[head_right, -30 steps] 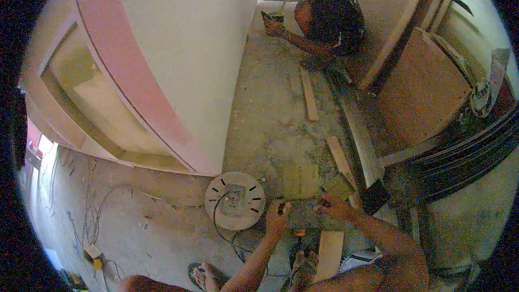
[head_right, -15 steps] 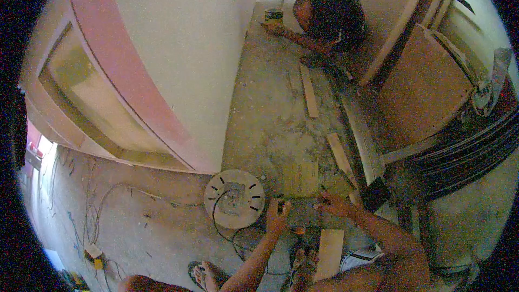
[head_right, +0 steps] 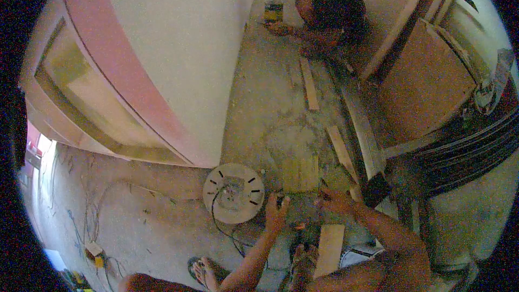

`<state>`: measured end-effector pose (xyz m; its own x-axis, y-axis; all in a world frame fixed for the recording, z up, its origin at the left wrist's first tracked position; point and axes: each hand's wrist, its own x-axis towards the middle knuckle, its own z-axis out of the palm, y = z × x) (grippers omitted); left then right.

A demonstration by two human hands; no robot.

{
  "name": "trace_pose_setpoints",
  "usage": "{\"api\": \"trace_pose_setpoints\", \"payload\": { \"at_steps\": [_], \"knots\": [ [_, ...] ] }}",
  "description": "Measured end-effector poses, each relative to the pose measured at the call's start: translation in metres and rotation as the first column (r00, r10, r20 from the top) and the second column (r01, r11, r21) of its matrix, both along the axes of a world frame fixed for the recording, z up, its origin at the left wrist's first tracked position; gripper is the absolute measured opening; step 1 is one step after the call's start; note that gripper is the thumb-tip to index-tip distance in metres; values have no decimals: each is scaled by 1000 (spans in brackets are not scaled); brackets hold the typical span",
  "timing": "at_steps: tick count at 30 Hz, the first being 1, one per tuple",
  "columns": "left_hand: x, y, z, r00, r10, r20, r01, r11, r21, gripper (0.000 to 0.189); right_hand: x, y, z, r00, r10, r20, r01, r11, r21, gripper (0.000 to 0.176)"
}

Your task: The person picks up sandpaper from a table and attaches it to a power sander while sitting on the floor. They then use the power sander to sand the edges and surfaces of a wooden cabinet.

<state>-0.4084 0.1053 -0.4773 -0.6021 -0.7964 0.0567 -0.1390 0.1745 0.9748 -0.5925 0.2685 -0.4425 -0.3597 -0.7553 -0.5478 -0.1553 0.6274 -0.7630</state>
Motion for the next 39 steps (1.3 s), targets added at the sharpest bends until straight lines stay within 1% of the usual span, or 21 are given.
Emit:
{"api": "trace_pose_setpoints", "payload": {
  "at_steps": [2, 3, 5, 6, 8, 12, 14, 17, 20, 24, 26, 28, 30, 32, 33, 34, 35, 36, 37, 38, 39],
  "knots": [
    [-3, -3, -9, 1000, -28, -7, 28, 1000, -6, 23, -4, -3, 5, 988, 131, -87, -125, 989, 79, 40],
    [-3, -4, -14, 998, -46, -33, 46, 999, -9, 23, -3, -4, 3, 987, 137, -83, -131, 989, 75, 40],
    [-2, -7, -19, 996, -66, -56, 65, 998, -14, 24, -2, -2, 1, 999, 42, -31, -39, 996, 82, 42],
    [-3, -9, -18, 995, -88, -46, 88, 996, -9, 24, -2, -3, 2, 999, 42, -30, -40, 996, 80, 42],
    [-4, -12, -15, 993, -114, -38, 114, 993, -9, 25, -3, -6, 7, 983, 108, -148, -98, 992, 74, 45],
    [-4, -11, -18, 991, -127, -45, 126, 992, -9, 25, -2, -4, 3, 985, 107, -137, -106, 994, 16, 47],
    [-1, -10, -15, 990, -131, -48, 131, 991, -19, 24, 6, -2, 12, 998, -68, 17, 67, 996, 54, 46],
    [1, -11, -7, 989, -149, -8, 149, 989, 19, 24, 2, -2, 6, 1000, -11, 29, 11, 1000, -8, 44],
    [-1, -13, -15, 987, -159, 18, 160, 987, -30, 26, -1, -4, 5, 998, 32, 45, -32, 999, -8, 42],
    [2, -16, -22, 980, -195, 41, 196, 981, -1, 29, 3, -5, 10, 998, 23, 59, -22, 1000, -15, 41],
    [3, -18, -23, 978, -203, 52, 204, 979, -5, 30, 5, -6, 7, 987, -70, 145, 81, 994, -74, 38],
    [3, -21, -17, 968, -247, 39, 244, 967, 78, 32, 3, -5, -1, 985, -72, 158, 84, 994, -73, 36],
    [4, -19, -17, 975, -216, 47, 215, 976, 36, 31, -4, -5, -8, 984, -72, 161, 83, 994, -67, 35],
    [1, -16, -28, 981, -188, 41, 189, 982, -6, 31, -14, -3, -17, 992, 84, 91, -80, 996, -41, 33],
    [0, -16, -40, 975, -221, 13, 221, 973, -70, 31, -14, 1, -23, 993, 84, 81, -82, 996, -35, 33],
    [-1, -16, -52, 967, -253, -13, 249, 959, -136, 31, -11, 4, -28, 995, 51, 86, -44, 996, -80, 33],
    [-3, -16, -50, 968, -250, -24, 245, 960, -137, 31, -11, 4, -29, 995, 19, 94, -7, 992, -128, 33],
    [-5, -17, -47, 965, -263, -5, 263, 964, -32, 31, -8, 0, -16, 996, 24, 83, -13, 992, -129, 33],
    [-6, -19, -44, 960, -279, 13, 278, 958, 73, 30, -1, -1, -3, 992, 10, 124, 7, 991, -130, 33],
    [-6, -20, -52, 961, -276, 7, 275, 959, 68, 30, 2, -2, 7, 986, -6, 168, 28, 991, -129, 34],
    [-7, -21, -64, 946, -325, 14, 325, 946, -22, 30, 0, 0, 4, 987, -3, 160, 25, 991, -133, 34]
  ]
}}
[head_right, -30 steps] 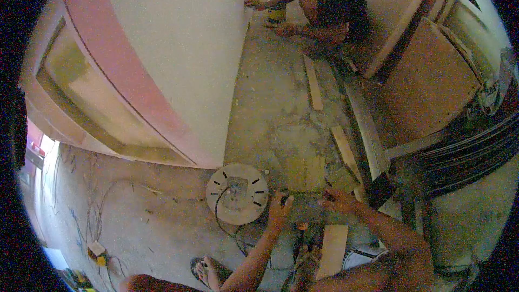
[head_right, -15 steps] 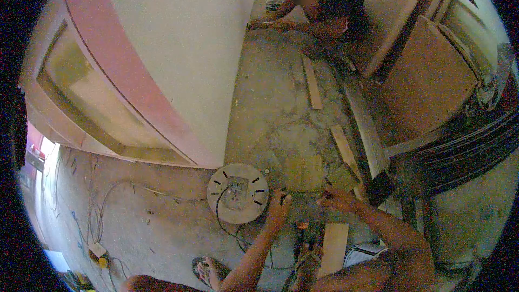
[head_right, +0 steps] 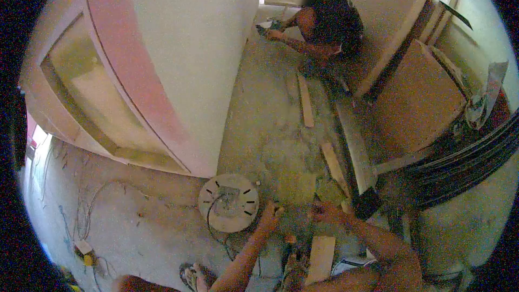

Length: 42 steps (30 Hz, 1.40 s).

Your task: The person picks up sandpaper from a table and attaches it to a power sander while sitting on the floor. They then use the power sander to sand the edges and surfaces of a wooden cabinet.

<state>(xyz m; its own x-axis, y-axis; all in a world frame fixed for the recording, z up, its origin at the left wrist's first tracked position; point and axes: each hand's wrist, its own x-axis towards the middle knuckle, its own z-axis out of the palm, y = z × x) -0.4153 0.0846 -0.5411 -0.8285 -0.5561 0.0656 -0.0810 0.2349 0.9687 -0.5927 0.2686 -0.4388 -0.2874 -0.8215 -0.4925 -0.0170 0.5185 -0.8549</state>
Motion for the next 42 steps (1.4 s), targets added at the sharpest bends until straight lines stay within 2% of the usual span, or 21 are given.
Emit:
{"api": "trace_pose_setpoints", "payload": {
  "at_steps": [2, 4, 6, 8, 10, 14, 15, 17, 18, 20, 23, 26, 28, 30, 32, 34, 36, 37, 39, 41, 42],
  "knots": [
    [-2, 3, -6, 998, -55, -26, 53, 995, -87, 30, -2, 13, -15, 998, 52, -44, -50, 998, 43, 36],
    [3, 12, 20, 1000, 27, 16, -27, 999, 28, 30, -3, 18, -24, 996, 61, -72, -56, 996, 68, 36],
    [5, 10, 33, 999, -5, 53, 2, 999, 52, 30, 0, 18, -22, 993, 70, -92, -62, 994, 90, 35],
    [7, 12, 35, 995, -39, 95, 31, 996, 78, 30, 6, 21, -16, 1000, -21, 21, 20, 998, 61, 34],
    [5, 12, 26, 1000, -25, 13, 25, 1000, 0, 29, 8, 21, -14, 998, -42, 41, 39, 997, 64, 33],
    [0, 13, 15, 999, -35, 28, 37, 996, -83, 29, 6, 24, -22, 993, -58, 99, 52, 997, 62, 31],
    [0, 14, 18, 1000, -19, 16, 20, 998, -65, 29, 4, 24, -25, 994, -57, 96, 51, 997, 63, 31],
    [3, 16, 30, 1000, -2, 4, 2, 999, -44, 28, 2, 25, -29, 998, 40, -56, -33, 991, 128, 28],
    [5, 15, 41, 997, 1, 72, -3, 999, 32, 29, 5, 24, -25, 997, 42, -57, -34, 991, 129, 28],
    [7, 15, 45, 990, -1, 142, -15, 994, 105, 29, 13, 23, -20, 985, -115, 131, 109, 993, 54, 26],
    [7, 17, 36, 996, 30, 90, -34, 999, 42, 29, 15, 29, -31, 949, -228, 218, 208, 972, 112, 27],
    [13, 14, 43, 985, 0, 172, -12, 997, 72, 32, 30, 11, 6, 954, -230, 191, 203, 967, 153, 29],
    [17, 8, 69, 968, -78, 239, 4, 956, 293, 37, 23, 13, 3, 960, -195, 200, 169, 975, 143, 30],
    [17, -4, 72, 959, -149, 242, 66, 945, 320, 41, 14, 12, 0, 964, -162, 210, 137, 982, 131, 32],
    [16, -14, 78, 944, -221, 246, 128, 930, 346, 45, -1, 5, 0, 990, 97, 105, -123, 955, 272, 42],
    [15, -19, 87, 924, -318, 211, 177, 848, 499, 54, -1, -3, 22, 990, 132, 51, -140, 964, 227, 47],
    [15, -20, 80, 918, -356, 173, 217, 819, 532, 56, -1, 0, 16, 987, 162, 2, -159, 970, 184, 52],
    [14, -21, 74, 910, -393, 133, 258, 788, 559, 58, -7, 5, -4, 975, 115, -189, -114, 993, 17, 52],
    [15, -25, 67, 908, -403, 110, 266, 761, 591, 56, 9, 3, 5, 938, 32, -344, -88, 985, -149, 51],
    [17, -28, 76, 911, -391, 133, 235, 755, 612, 50, 21, -1, 37, 944, -153, -293, 197, 972, 126, 41],
    [19, -28, 86, 906, -377, 192, 189, 766, 614, 47, 14, -2, 29, 915, 8, -402, 72, 980, 185, 35]
  ]
}}
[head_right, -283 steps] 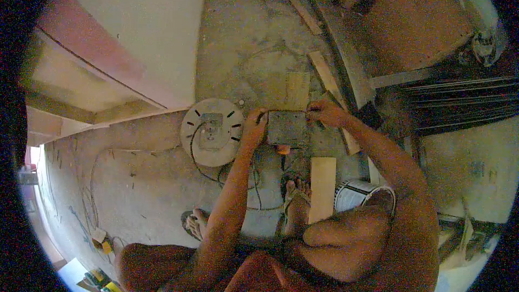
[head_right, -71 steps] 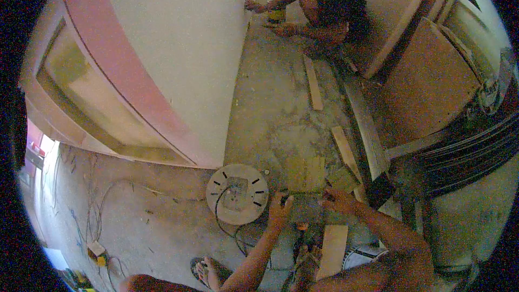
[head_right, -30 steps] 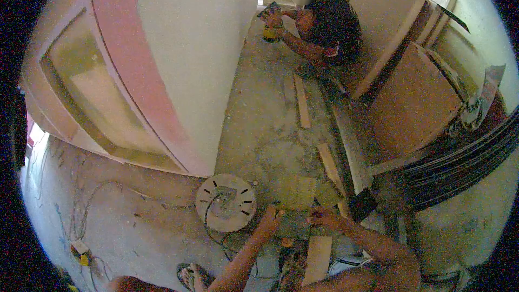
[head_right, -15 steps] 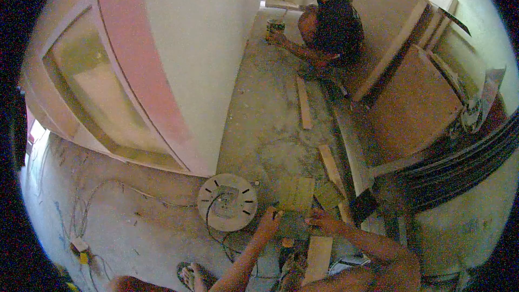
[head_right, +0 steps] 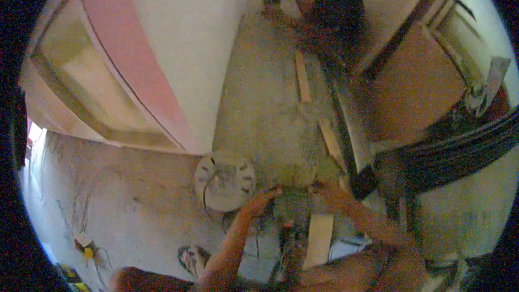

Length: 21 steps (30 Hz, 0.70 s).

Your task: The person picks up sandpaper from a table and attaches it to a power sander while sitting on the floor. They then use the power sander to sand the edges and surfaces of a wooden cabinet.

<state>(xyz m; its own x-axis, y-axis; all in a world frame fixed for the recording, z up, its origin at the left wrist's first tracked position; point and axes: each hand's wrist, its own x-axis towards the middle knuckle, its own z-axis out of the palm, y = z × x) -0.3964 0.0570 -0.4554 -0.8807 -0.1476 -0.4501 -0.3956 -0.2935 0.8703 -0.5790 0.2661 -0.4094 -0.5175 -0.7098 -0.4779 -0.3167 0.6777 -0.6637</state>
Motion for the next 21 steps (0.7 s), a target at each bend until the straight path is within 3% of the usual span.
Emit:
{"api": "trace_pose_setpoints", "payload": {
  "at_steps": [1, 2, 3, 5, 6, 7, 9, 10, 11, 12, 13, 15, 16, 18, 19, 21],
  "knots": [
    [-2, 0, -32, 995, -3, -98, 6, 999, 35, 43, -3, 5, -10, 985, 147, -85, -140, 986, 90, 30],
    [-3, -1, -26, 981, -2, -192, 17, 997, 78, 39, 12, 3, 9, 993, 114, -12, -114, 993, -30, 29],
    [8, -2, -20, 993, -111, -44, 104, 985, -141, 42, 29, -1, 26, 996, 72, 56, -63, 987, -148, 29],
    [5, -23, -17, 954, -289, -74, 239, 889, -391, 47, 37, 11, 12, 945, 210, -252, -277, 922, -271, 33],
    [2, -26, -60, 896, -365, -254, 232, 871, -434, 50, 44, 15, 12, 954, 201, -224, -256, 933, -254, 33],
    [3, -32, -49, 897, -367, -247, 244, 875, -418, 50, 47, 14, 14, 950, 215, -224, -279, 910, -308, 36],
    [8, -46, 4, 800, -596, -69, 378, 590, -714, 59, 53, 15, 17, 950, 223, -221, -292, 883, -366, 40],
    [9, -50, 12, 797, -601, -62, 389, 588, -709, 59, 56, 17, 17, 910, 249, -332, -354, 884, -305, 43],
    [10, -55, 19, 736, -677, -24, 424, 488, -763, 69, 58, 15, 22, 854, 280, -438, -409, 882, -233, 46],
    [9, -57, 23, 669, -743, 20, 444, 379, -812, 79, 58, 13, 26, 857, 277, -434, -405, 884, -235, 46],
    [7, -57, 27, 665, -746, 23, 451, 376, -809, 79, 58, 10, 32, 823, 316, -472, -459, 860, -224, 47],
    [6, -52, 30, 561, -824, 79, 361, 157, -919, 92, 56, 9, 32, 794, 346, -500, -501, 838, -215, 49],
    [9, -48, 32, 556, -827, 85, 367, 153, -918, 92, 52, 11, 29, 757, 366, -542, -533, 825, -187, 49],
    [21, -35, 33, 478, -861, 173, 207, -81, -975, 94, 50, 19, 20, 724, 373, -580, -551, 818, -162, 49],
    [23, -30, 33, 475, -863, 173, 208, -81, -975, 94, 47, 22, 16, 706, 391, -590, -569, 810, -144, 50],
    [27, -23, 29, 563, -821, 95, 230, 45, -972, 100, 47, 25, 14, 692, 410, -594, -583, 803, -125, 51]
  ]
}}
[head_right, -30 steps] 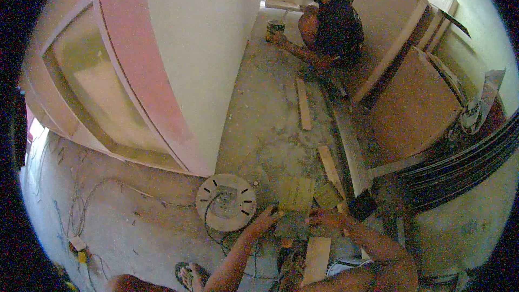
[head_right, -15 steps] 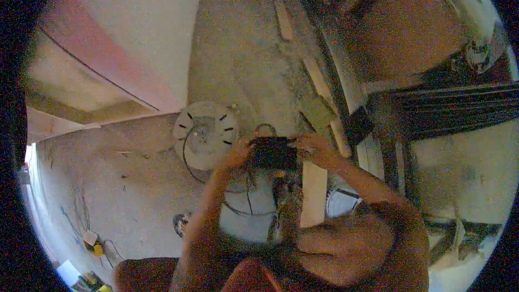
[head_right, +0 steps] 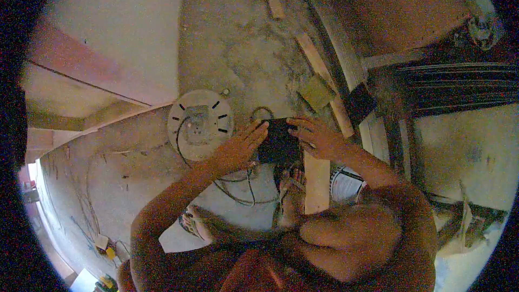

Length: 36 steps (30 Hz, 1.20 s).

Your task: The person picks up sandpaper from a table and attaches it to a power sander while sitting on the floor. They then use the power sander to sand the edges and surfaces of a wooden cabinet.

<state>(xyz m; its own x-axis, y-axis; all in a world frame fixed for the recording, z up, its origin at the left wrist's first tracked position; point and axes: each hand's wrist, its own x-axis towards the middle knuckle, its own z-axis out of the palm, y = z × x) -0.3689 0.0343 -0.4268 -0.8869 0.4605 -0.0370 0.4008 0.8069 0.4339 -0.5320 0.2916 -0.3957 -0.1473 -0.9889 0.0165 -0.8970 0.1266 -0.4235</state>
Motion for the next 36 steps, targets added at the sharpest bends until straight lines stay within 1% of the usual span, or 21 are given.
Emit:
{"api": "trace_pose_setpoints", "payload": {
  "at_steps": [1, 3, 4, 6, 7, 9, 12, 14, 15, 19, 21, 23, 25, 27, 28, 30, 31, 33, 34, 35, 36],
  "knots": [
    [1, 2, -2, 1000, -2, 1, 2, 1000, 2, 100, 0, 2, 1, 1000, 10, 0, -10, 1000, 1, 55],
    [-5, 4, -10, 995, -1, -97, -7, 997, -83, 89, -3, 2, 5, 1000, 23, -11, -23, 1000, 0, 58],
    [-7, 4, -17, 995, -1, -97, -7, 997, -80, 89, 1, 2, 8, 1000, 11, -21, -11, 999, 40, 62],
    [-12, 3, -29, 968, 19, -250, -25, 999, -23, 77, 5, 6, 8, 1000, -6, -17, 7, 995, 96, 66],
    [-11, 4, -36, 971, 14, -237, -18, 1000, -13, 77, 4, 9, 5, 1000, -4, 15, 3, 998, 70, 68],
    [-14, 3, -25, 961, 8, -277, -26, 998, -61, 70, 5, 13, 3, 998, -9, 58, 7, 999, 46, 71],
    [-16, 4, -18, 977, 17, -213, -24, 999, -31, 70, 4, 8, 7, 990, -45, 137, 36, 997, 67, 70],
    [-19, 6, -15, 980, 44, -194, -42, 999, 12, 73, 3, 6, 3, 994, 41, 101, -41, 999, 1, 70],
    [-21, 7, -14, 981, 71, -179, -63, 997, 53, 75, 4, 6, -1, 994, 41, 101, -41, 999, 0, 70],
    [-34, 7, -12, 982, 112, -153, -103, 992, 66, 83, -2, 4, -20, 998, 29, 54, -26, 998, -52, 64],
    [-35, 8, -9, 956, 272, 110, -289, 936, 200, 87, -5, 4, -20, 999, 27, 36, -26, 999, -42, 61],
    [-38, 6, -12, 961, 271, 51, -275, 939, 204, 87, -9, -1, -18, 995, 12, 99, -4, 997, -79, 57],
    [-42, 4, -19, 963, 268, -6, -261, 943, 205, 86, -16, -4, -18, 997, 16, 73, -10, 997, -76, 57],
    [-48, 0, -24, 976, 180, -120, -163, 977, 135, 84, -20, -7, -18, 999, 20, 44, -17, 997, -75, 58],
    [-51, -3, -26, 974, 185, -130, -168, 977, 129, 84, -24, -9, -19, 998, 5, 56, -1, 997, -78, 58],
    [-60, -5, -27, 989, 117, -93, -106, 988, 112, 69, -28, -11, -19, 999, -2, 53, 6, 996, -88, 58],
    [-62, -6, -26, 985, 127, -113, -116, 988, 100, 69, -28, -14, -20, 923, -120, 365, 153, 986, -61, 56],
    [-60, -6, -28, 973, 179, -144, -165, 981, 105, 63, -34, -20, -27, 765, -187, 617, 258, 966, -28, 55],
    [-63, -6, -37, 966, 190, -175, -178, 980, 85, 63, -40, -18, -34, 830, -218, 513, 249, 968, 8, 52],
    [-67, -4, -51, 967, 233, -102, -216, 964, 153, 57, -44, -19, -36, 882, -246, 403, 250, 967, 44, 49],
    [-70, -3, -49, 964, 267, -21, -256, 941, 223, 52, -44, -24, -30, 908, -249, 335, 257, 966, 22, 38]
  ]
}}
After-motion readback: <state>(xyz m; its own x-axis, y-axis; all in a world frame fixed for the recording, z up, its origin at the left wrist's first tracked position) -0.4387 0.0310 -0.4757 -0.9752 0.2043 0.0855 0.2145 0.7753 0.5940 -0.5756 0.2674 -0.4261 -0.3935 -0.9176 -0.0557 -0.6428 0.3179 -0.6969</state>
